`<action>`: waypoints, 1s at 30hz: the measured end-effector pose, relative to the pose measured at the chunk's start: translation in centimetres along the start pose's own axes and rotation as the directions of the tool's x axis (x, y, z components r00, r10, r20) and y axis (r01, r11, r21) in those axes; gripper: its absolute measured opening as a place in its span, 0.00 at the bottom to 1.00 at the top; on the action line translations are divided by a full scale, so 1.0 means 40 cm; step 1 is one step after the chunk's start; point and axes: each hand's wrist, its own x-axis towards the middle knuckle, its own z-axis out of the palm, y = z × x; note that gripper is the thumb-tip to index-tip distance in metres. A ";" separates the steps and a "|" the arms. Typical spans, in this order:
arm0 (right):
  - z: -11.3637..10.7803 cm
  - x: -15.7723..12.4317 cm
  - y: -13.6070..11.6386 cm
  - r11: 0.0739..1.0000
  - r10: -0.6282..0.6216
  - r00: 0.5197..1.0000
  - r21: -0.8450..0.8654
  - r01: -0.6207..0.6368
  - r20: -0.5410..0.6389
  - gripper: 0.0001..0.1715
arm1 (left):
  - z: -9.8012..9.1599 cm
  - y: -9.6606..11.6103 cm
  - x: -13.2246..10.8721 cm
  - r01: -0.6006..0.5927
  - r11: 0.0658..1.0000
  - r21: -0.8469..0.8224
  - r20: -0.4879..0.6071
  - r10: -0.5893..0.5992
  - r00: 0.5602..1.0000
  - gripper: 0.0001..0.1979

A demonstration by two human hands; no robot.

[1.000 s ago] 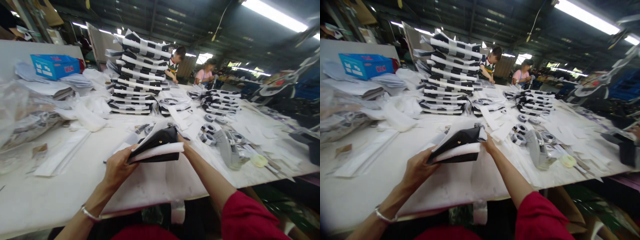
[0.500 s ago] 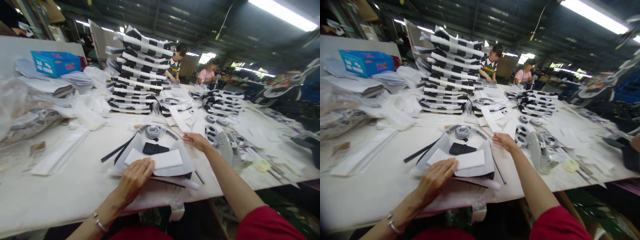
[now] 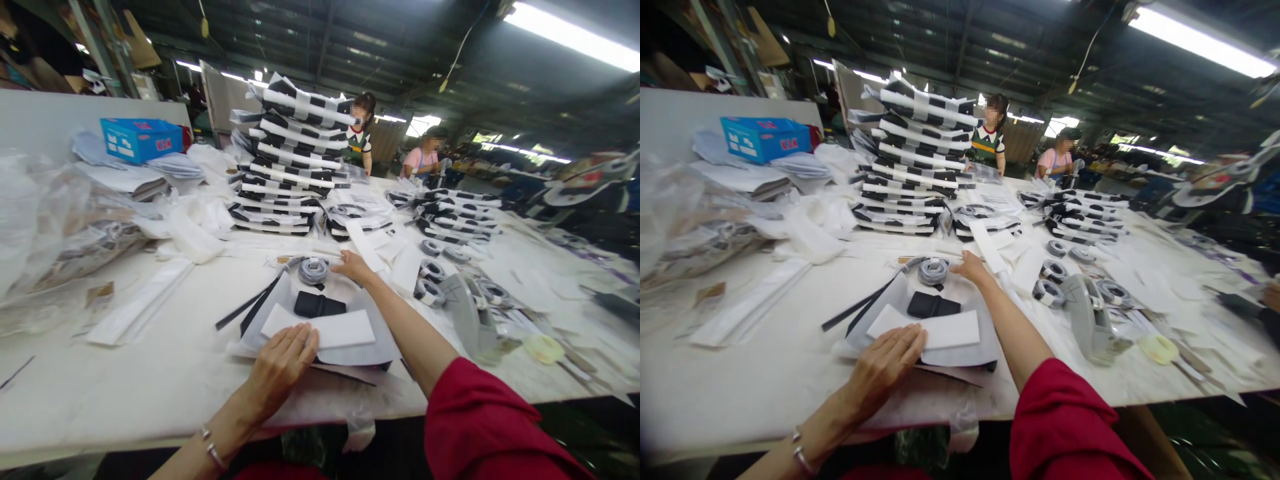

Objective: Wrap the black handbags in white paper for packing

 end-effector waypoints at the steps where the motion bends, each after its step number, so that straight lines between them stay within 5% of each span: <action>1: 0.006 0.006 0.000 1.000 0.009 1.000 -0.014 -0.009 -0.011 0.35 | 0.000 0.001 0.001 0.004 1.000 0.000 0.001 -0.004 1.000 0.17; 9: -0.047 -0.050 -0.005 0.999 -0.032 0.999 0.004 0.032 0.012 0.05 | 0.007 0.005 -0.008 0.016 1.000 -0.019 0.074 -0.014 0.997 0.20; 18: -0.135 -0.327 -0.079 0.947 -0.319 0.941 -0.009 0.322 0.115 0.05 | 0.003 0.014 -0.005 0.027 0.999 -0.028 0.138 -0.023 0.990 0.24; 25: -0.092 -0.492 -0.053 0.810 -0.447 0.886 -0.364 0.459 0.124 0.08 | 0.002 0.019 -0.006 0.050 0.997 -0.067 0.177 -0.037 0.983 0.24; 30: -0.057 -0.558 -0.024 0.737 -0.585 0.811 -0.401 0.544 0.024 0.13 | 0.002 0.025 -0.007 0.050 0.996 -0.067 0.160 -0.039 0.986 0.23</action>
